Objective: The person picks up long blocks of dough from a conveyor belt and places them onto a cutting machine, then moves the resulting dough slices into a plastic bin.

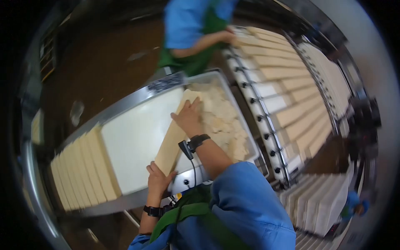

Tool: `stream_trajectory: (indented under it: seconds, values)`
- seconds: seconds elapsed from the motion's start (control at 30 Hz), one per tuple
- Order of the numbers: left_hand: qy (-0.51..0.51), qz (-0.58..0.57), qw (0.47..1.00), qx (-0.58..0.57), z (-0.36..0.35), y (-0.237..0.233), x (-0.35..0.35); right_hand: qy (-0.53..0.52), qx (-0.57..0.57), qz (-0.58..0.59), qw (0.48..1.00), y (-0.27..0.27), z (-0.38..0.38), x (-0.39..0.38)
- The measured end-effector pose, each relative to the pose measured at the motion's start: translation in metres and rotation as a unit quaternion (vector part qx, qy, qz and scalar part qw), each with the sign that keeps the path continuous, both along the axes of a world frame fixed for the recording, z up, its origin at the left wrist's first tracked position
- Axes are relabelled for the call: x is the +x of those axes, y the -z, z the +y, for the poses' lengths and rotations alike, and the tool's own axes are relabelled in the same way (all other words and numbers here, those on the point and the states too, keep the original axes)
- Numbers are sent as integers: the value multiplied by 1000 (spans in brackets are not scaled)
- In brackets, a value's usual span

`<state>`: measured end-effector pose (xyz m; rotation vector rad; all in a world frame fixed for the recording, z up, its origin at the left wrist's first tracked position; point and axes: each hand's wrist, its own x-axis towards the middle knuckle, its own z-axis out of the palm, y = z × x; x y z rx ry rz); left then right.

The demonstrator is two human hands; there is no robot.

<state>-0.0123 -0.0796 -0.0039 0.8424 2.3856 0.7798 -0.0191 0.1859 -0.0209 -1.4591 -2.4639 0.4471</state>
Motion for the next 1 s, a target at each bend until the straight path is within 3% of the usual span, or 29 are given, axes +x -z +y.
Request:
stream_trajectory:
  seconds: [0.13,0.2,0.3,0.37,0.4,0.5,0.6,0.7,0.8,0.93,1.0]
  values:
    - [23,79,994,65,58,-6,31,126,-111,105,980,-21,42,86]
    - [13,22,993,115,86,-18,50,173,-126,186,959,-49,57,134]
    - [82,65,980,168,130,-27,73,225,-34,209,951,-79,92,196]
    - [136,128,963,194,166,-46,91,252,-26,233,939,-99,122,233]
    - [129,107,958,231,184,-55,102,261,-19,246,933,-106,140,249]
    - [131,58,939,312,230,-83,129,306,-22,231,923,-109,193,289]
    - [180,128,916,335,266,-96,143,326,-74,175,926,-118,232,315]
    - [198,-8,914,353,303,-81,139,268,-106,-42,956,-94,282,349]
    - [225,-104,927,281,323,-98,141,261,-85,-61,960,-76,312,369]
    - [256,-112,926,252,337,-104,155,265,-105,-43,958,-73,341,381]
    - [235,-102,936,241,339,-103,162,202,-131,-52,969,-76,343,387]
